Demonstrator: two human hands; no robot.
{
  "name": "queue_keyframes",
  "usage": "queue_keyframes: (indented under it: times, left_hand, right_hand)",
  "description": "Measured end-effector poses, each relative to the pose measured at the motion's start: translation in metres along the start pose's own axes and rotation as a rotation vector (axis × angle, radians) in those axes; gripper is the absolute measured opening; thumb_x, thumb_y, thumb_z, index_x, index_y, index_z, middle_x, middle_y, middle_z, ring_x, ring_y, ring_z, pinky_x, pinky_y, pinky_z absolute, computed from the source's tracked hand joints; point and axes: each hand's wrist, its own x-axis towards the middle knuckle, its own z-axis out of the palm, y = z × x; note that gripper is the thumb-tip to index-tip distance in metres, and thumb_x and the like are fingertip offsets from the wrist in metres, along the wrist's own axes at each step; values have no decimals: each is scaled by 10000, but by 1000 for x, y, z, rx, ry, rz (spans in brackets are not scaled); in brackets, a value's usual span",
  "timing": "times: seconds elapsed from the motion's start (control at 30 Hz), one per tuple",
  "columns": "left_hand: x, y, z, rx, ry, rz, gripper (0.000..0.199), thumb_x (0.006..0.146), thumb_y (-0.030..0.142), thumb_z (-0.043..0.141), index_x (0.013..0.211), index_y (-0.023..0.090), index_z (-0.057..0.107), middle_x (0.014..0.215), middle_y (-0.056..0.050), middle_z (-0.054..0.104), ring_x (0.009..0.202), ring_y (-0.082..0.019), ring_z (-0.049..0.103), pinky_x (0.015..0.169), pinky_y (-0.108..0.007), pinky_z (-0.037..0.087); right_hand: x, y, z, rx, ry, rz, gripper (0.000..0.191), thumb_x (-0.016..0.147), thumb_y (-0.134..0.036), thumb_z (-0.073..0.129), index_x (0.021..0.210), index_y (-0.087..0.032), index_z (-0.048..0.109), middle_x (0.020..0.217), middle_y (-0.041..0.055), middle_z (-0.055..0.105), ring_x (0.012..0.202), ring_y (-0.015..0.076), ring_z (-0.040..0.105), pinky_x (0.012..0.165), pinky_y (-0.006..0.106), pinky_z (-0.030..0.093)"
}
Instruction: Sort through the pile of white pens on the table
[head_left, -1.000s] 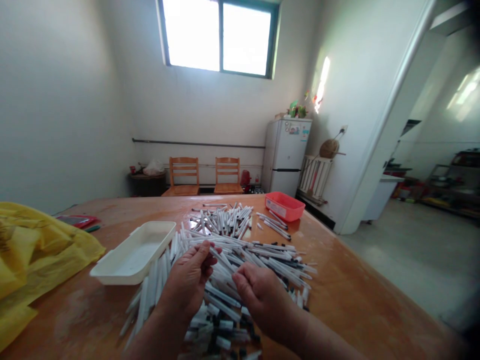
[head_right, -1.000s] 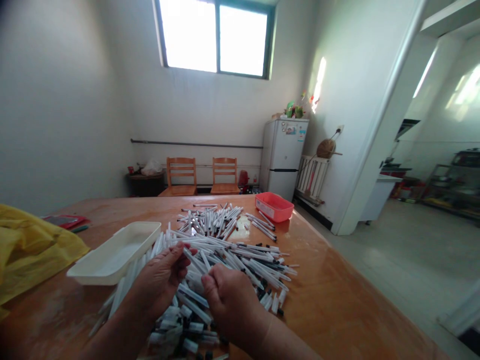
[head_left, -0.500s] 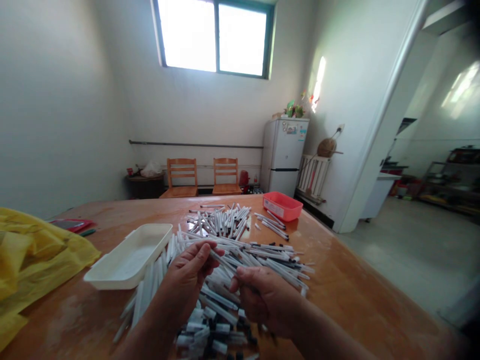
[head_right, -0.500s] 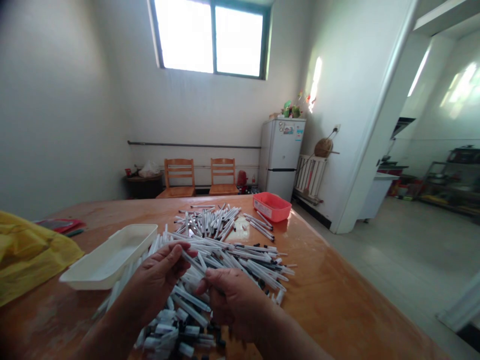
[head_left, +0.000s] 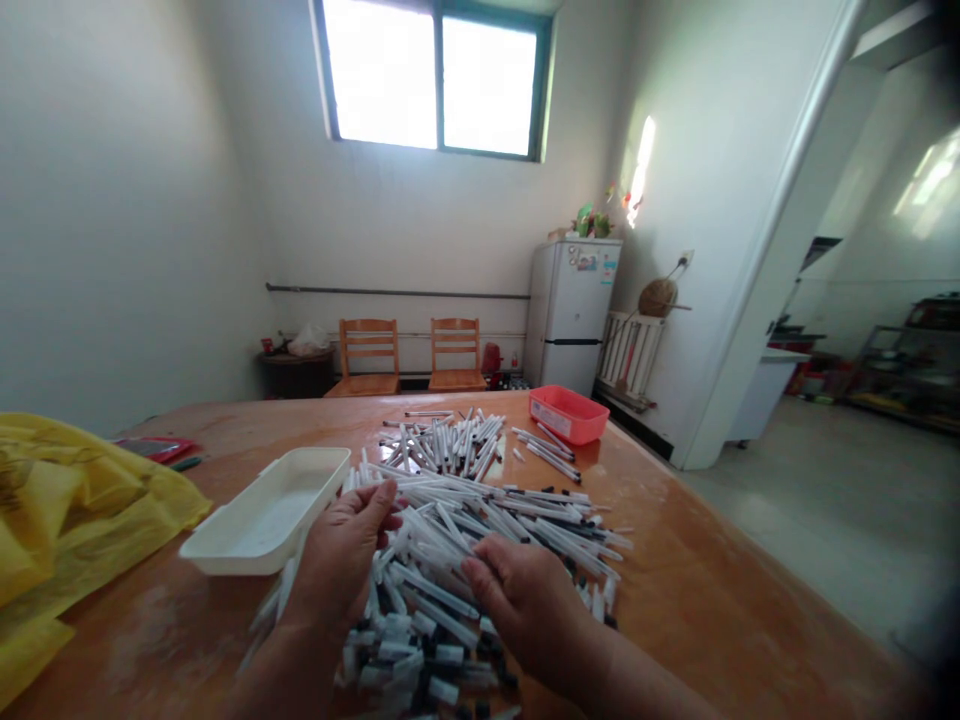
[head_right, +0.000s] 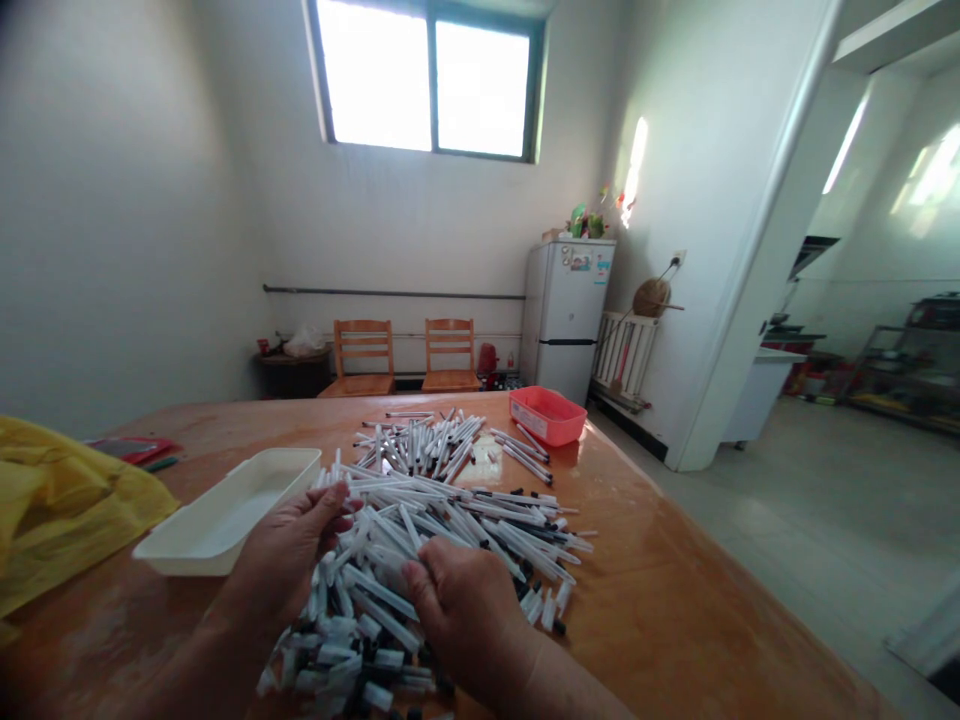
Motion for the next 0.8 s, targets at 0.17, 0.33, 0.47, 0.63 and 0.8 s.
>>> queue_keyframes:
  times: [0.17,0.33,0.47,0.63,0.8]
  left_hand:
    - [-5,-7,6,188,-90,54,622,693,573,759,1179,192,689,1057,-77,726,657,-122,600,530,-232,387]
    - [-16,-8,15,213,-96,98,535,761,546,719,1172,206,687,895,-28,707,601,-103,544,539,-227,391]
    - [-34,-10,31,92,-438,-90,348,812,501,701,876,159,705,636,24,589,503,-66,438,472,-193,325]
    - [-38,-11,38,-225,-398,-267,203,798,331,768,892,179,673,811,-11,671,718,-105,647,649,-197,503]
    - [-27,-13,31,-311,-263,-254,144,820,235,748,920,167,670,833,-39,700,738,-124,695,663,-205,555]
  right_hand:
    - [11,17,4,-10,28,73,303,994,-399,449,810,-211,598,715,17,667,656,152,596,602,254,297]
    - [10,19,4,70,76,74,293,992,-423,459,872,-213,625,731,16,668,677,159,605,628,252,335]
    - [10,15,5,185,90,54,269,964,-435,516,974,-204,654,713,4,636,640,148,560,616,251,352]
    - [15,17,5,631,113,183,370,966,-506,469,920,-172,620,671,-11,573,572,117,488,543,227,361]
    - [20,20,3,977,1,445,431,959,-534,408,854,-151,575,604,-8,588,436,80,432,436,193,294]
